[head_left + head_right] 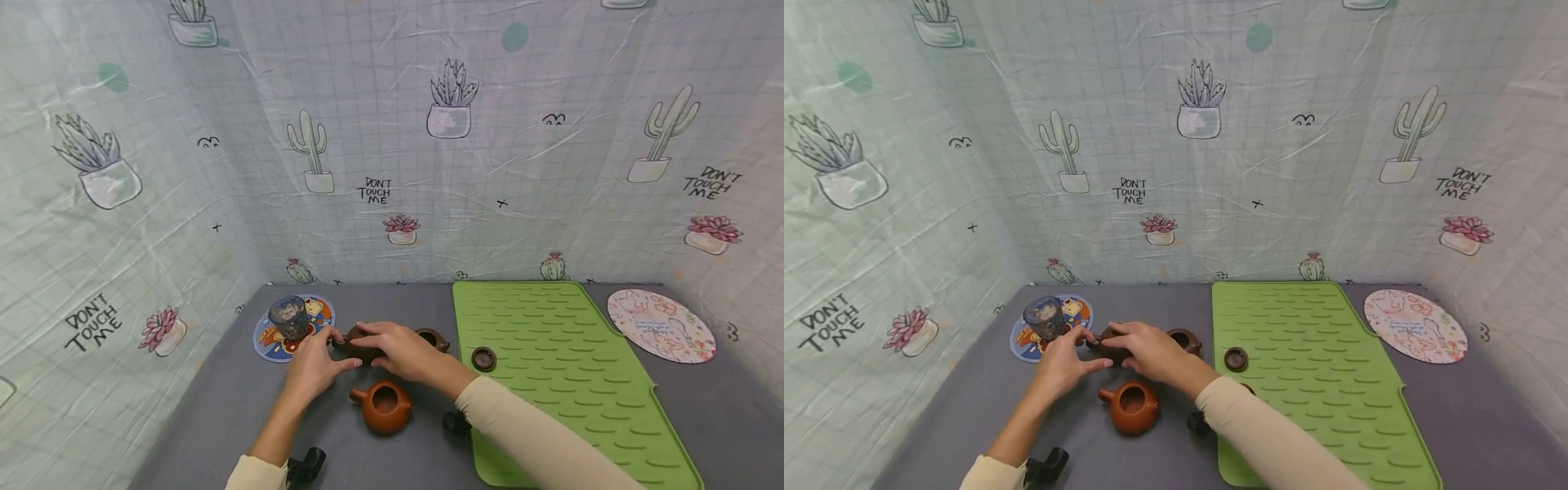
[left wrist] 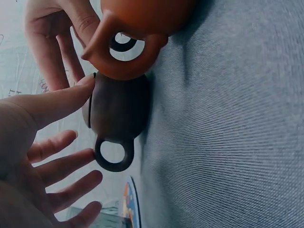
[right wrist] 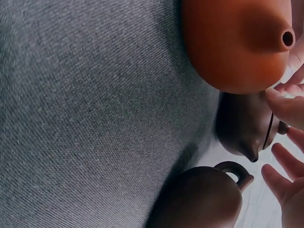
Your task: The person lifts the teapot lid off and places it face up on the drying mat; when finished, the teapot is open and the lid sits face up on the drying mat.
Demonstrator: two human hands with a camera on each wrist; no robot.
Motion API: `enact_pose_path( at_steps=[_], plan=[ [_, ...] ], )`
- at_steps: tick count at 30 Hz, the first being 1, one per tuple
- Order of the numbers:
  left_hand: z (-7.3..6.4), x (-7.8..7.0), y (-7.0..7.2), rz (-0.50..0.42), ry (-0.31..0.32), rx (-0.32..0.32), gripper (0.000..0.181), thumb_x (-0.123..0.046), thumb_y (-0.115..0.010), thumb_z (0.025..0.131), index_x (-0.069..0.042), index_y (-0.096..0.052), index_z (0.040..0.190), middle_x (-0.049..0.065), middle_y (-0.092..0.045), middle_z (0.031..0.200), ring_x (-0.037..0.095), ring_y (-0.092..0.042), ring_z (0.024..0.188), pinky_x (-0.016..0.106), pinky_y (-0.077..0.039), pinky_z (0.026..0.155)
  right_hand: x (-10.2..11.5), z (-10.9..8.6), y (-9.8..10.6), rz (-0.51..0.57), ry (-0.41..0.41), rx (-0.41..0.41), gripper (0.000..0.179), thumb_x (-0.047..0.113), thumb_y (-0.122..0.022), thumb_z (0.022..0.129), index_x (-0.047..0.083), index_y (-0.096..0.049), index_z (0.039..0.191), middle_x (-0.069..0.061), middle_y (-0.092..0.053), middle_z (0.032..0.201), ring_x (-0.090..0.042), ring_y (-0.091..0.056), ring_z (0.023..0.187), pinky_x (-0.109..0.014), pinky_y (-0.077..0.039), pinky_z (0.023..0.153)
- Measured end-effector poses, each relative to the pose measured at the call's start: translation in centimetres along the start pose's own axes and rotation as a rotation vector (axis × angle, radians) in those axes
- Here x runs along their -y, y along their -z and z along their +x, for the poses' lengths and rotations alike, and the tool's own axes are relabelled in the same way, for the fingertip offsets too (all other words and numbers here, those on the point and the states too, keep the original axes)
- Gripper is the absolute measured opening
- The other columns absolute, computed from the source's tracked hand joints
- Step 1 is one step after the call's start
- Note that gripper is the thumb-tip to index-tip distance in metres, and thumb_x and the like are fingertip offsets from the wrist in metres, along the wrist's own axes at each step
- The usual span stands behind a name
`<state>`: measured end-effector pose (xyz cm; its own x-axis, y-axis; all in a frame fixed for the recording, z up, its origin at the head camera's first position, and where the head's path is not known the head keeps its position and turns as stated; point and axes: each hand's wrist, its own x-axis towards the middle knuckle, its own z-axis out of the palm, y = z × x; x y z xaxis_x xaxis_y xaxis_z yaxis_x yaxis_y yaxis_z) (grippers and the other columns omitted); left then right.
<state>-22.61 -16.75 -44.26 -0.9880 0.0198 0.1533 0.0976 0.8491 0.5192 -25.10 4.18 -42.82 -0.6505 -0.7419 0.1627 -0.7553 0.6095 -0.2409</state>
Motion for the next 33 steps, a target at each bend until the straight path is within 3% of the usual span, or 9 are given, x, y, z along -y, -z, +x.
enact_pose_path(
  at_steps=[9,14,22,33],
  plan=[
    [0.6,0.1,-1.0,-0.027,0.023,0.008,0.045,-0.035,-0.091,0.076,-0.013,-0.067,0.107,0.009,-0.072,0.115,0.033,-0.063,0.108,0.052,-0.049,0.091,-0.5,0.3,-0.3,-0.014,-0.045,0.000,0.054,0.023,-0.073,0.095,0.025,-0.057,0.147,-0.006,-0.045,0.161,-0.025,-0.055,0.140,-0.041,-0.053,0.107],
    [0.9,0.1,-1.5,-0.030,0.018,-0.008,0.044,-0.033,-0.091,0.075,-0.013,-0.067,0.106,0.011,-0.073,0.116,0.035,-0.063,0.108,0.052,-0.048,0.094,-0.7,0.4,-0.5,-0.030,-0.062,-0.011,0.051,0.024,-0.072,0.096,0.024,-0.059,0.145,-0.005,-0.053,0.156,-0.025,-0.056,0.139,-0.042,-0.053,0.107],
    [1.3,0.2,-1.8,-0.072,0.020,-0.023,0.043,-0.031,-0.091,0.075,-0.013,-0.066,0.104,0.009,-0.072,0.113,0.033,-0.065,0.105,0.052,-0.048,0.092,-1.0,0.7,-1.0,-0.035,-0.093,-0.020,0.050,0.027,-0.071,0.096,0.028,-0.059,0.145,-0.001,-0.051,0.157,-0.024,-0.059,0.136,-0.042,-0.054,0.105],
    [1.4,0.3,-1.8,-0.081,0.021,-0.026,0.041,-0.031,-0.091,0.075,-0.013,-0.065,0.101,0.009,-0.074,0.112,0.033,-0.066,0.104,0.052,-0.047,0.093,-0.9,1.1,-1.6,-0.019,-0.071,-0.103,0.046,0.024,-0.074,0.094,0.025,-0.065,0.139,-0.004,-0.059,0.149,-0.022,-0.071,0.118,-0.036,-0.060,0.092]
  ],
)
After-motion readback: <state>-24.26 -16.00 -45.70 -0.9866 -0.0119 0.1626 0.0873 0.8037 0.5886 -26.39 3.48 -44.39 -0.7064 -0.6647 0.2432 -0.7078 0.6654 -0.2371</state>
